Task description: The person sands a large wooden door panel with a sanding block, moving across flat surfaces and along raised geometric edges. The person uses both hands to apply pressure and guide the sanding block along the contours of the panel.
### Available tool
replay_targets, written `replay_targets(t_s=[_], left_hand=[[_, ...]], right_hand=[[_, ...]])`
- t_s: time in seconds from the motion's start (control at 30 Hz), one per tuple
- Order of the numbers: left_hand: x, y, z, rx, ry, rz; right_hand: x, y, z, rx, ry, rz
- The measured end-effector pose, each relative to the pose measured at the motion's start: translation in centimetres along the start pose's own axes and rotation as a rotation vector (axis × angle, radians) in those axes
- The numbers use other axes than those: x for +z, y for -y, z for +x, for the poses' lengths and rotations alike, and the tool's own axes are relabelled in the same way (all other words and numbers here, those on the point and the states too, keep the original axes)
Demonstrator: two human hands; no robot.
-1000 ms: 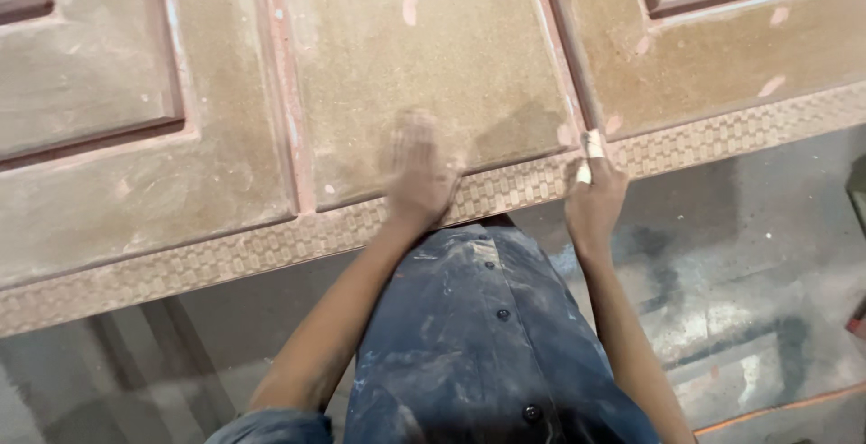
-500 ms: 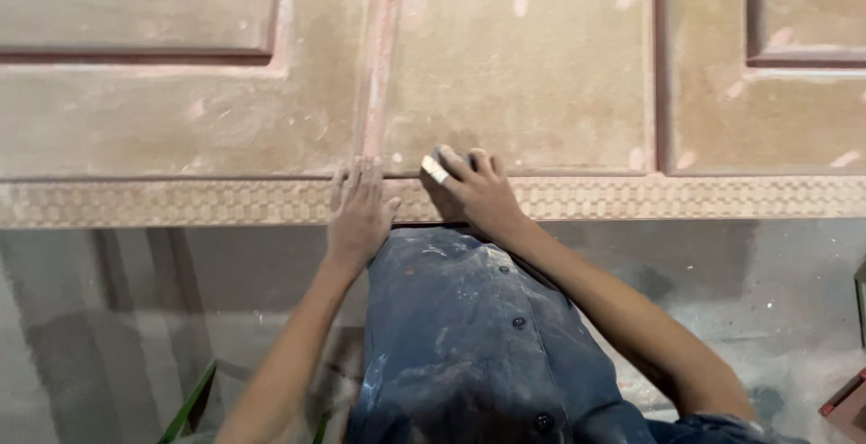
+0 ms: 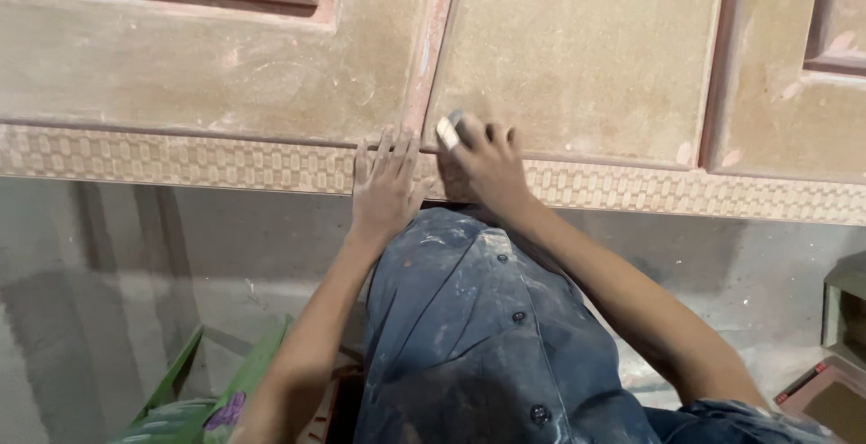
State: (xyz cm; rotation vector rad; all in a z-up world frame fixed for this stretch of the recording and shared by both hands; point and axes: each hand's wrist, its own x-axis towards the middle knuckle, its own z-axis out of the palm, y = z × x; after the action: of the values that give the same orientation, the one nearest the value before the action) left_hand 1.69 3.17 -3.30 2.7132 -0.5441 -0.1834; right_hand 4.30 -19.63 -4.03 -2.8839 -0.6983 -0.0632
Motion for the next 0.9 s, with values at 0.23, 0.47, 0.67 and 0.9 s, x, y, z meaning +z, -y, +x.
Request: replay_targets(t_s=[0.23, 0.47, 0.67, 0.9], left_hand=[[-0.6, 0.4, 1.1, 0.02, 0.045, -0.07], [-0.9, -0.2, 1.4, -0.017, 0.095, -0.055], [-0.2, 0.0, 1.3, 0.007, 0.1, -0.019], [0.0, 0.7, 1.2, 0.025, 0.062, -0.02]], right_hand=[[-0.4, 0.6, -0.9, -0.001, 0.044, 0.048], [0.6, 0.7, -1.4, 0.035, 0.04, -0.121], [0.2, -0.2, -0.9, 0.108, 0.025, 0.151], [1.0, -1.0, -1.9, 0.124, 0.053, 0.03]])
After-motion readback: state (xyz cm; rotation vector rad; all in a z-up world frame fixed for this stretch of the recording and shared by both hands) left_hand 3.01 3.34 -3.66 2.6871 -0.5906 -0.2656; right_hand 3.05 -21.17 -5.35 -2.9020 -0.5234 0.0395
